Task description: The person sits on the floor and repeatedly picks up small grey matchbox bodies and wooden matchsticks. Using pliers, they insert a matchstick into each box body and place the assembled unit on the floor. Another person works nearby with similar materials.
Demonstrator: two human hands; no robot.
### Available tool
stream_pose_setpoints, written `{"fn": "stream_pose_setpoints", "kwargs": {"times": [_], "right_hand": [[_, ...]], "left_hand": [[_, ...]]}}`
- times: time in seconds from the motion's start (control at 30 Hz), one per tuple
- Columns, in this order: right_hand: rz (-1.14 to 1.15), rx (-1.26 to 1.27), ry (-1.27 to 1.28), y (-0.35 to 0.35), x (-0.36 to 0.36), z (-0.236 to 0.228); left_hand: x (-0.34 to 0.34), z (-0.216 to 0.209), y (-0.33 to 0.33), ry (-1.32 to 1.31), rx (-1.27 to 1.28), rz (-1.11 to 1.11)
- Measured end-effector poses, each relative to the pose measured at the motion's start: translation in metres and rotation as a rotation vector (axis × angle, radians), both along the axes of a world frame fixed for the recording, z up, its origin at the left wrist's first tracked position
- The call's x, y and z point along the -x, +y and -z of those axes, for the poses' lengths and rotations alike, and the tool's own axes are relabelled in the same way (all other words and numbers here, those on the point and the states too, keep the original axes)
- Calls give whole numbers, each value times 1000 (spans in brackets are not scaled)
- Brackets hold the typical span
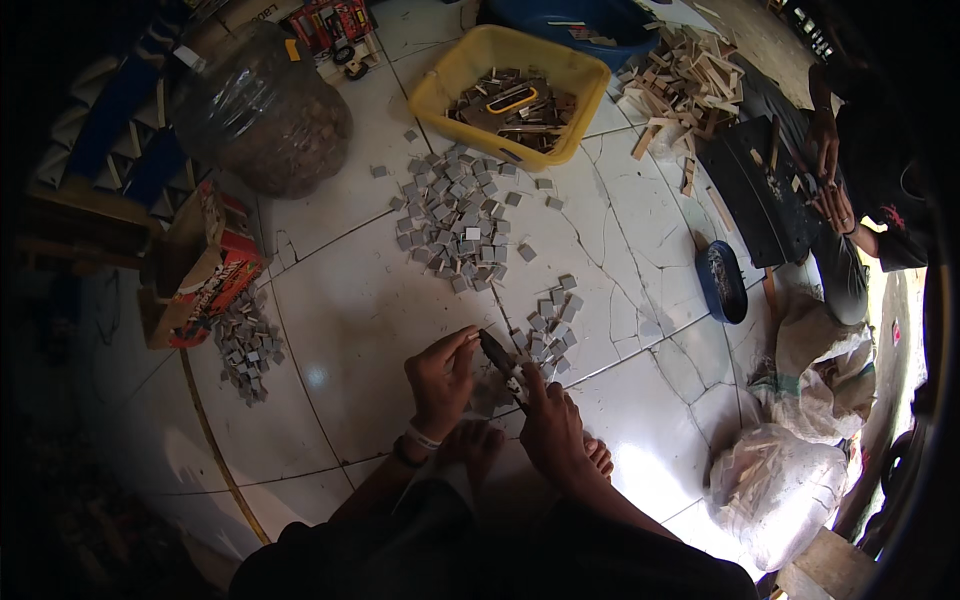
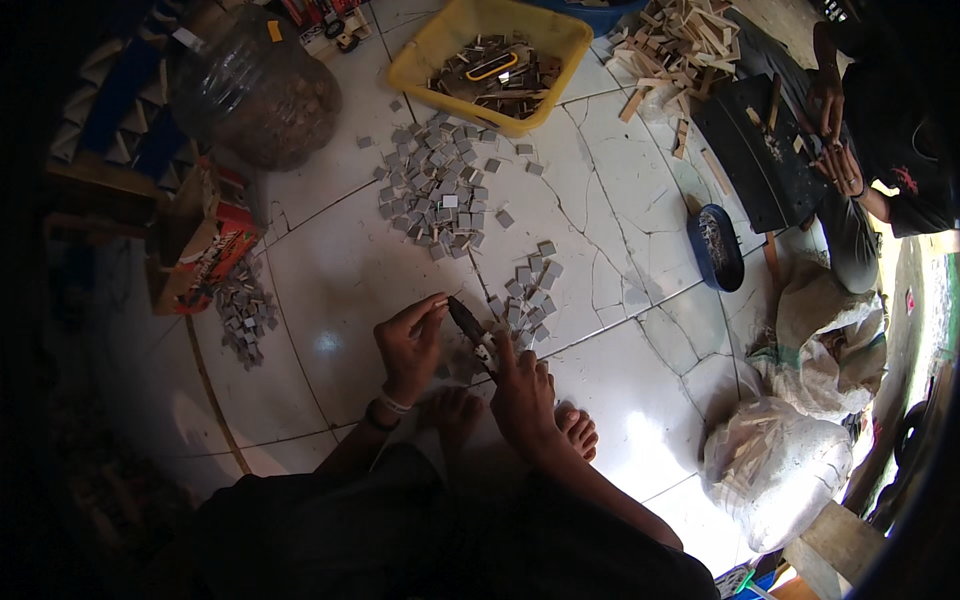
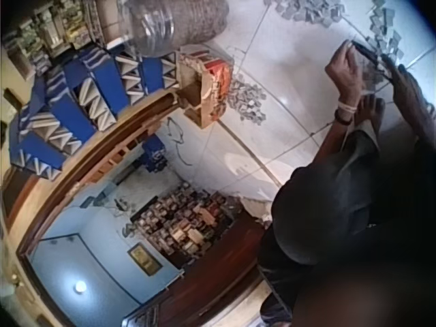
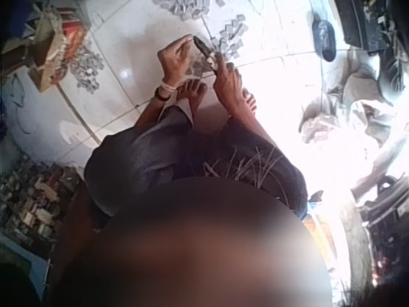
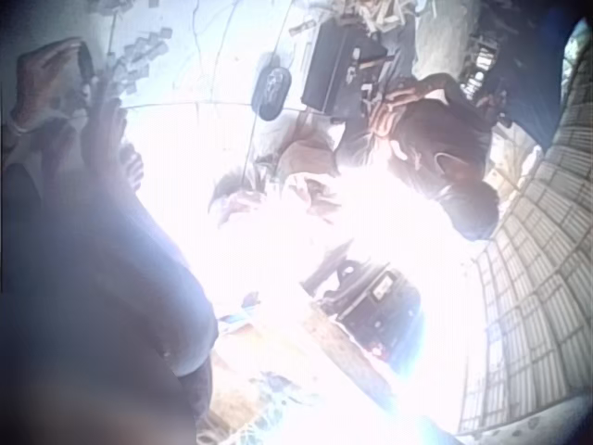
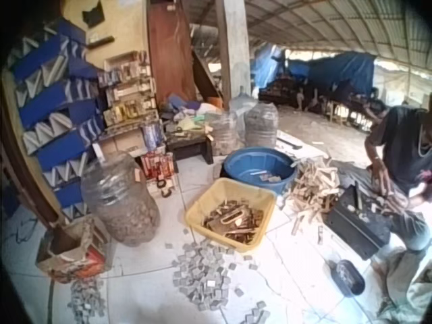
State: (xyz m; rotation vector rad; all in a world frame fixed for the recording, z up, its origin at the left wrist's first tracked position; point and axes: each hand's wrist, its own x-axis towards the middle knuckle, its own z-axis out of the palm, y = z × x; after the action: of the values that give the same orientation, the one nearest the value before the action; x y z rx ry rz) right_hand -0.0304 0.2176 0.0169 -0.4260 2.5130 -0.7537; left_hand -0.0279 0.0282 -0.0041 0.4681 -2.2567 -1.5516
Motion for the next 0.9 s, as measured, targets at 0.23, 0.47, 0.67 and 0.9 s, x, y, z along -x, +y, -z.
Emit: {"fn": "stream_pose_setpoints", "kwargs": {"times": [0.23,0.47,0.67,0.9], "right_hand": [[149,147,38,16,9,8],[24,226,24,45,19,1],[12,303,-63,36,10,-2],[32,371,-132,32,11,-8]], "left_hand": [[8,-7,-11,-167,-359,16],[11,-29,-31,-301,-654,186],[12,-32,-26,-343,-668,217],[10,-33,-29,-355,-624,270]]}}
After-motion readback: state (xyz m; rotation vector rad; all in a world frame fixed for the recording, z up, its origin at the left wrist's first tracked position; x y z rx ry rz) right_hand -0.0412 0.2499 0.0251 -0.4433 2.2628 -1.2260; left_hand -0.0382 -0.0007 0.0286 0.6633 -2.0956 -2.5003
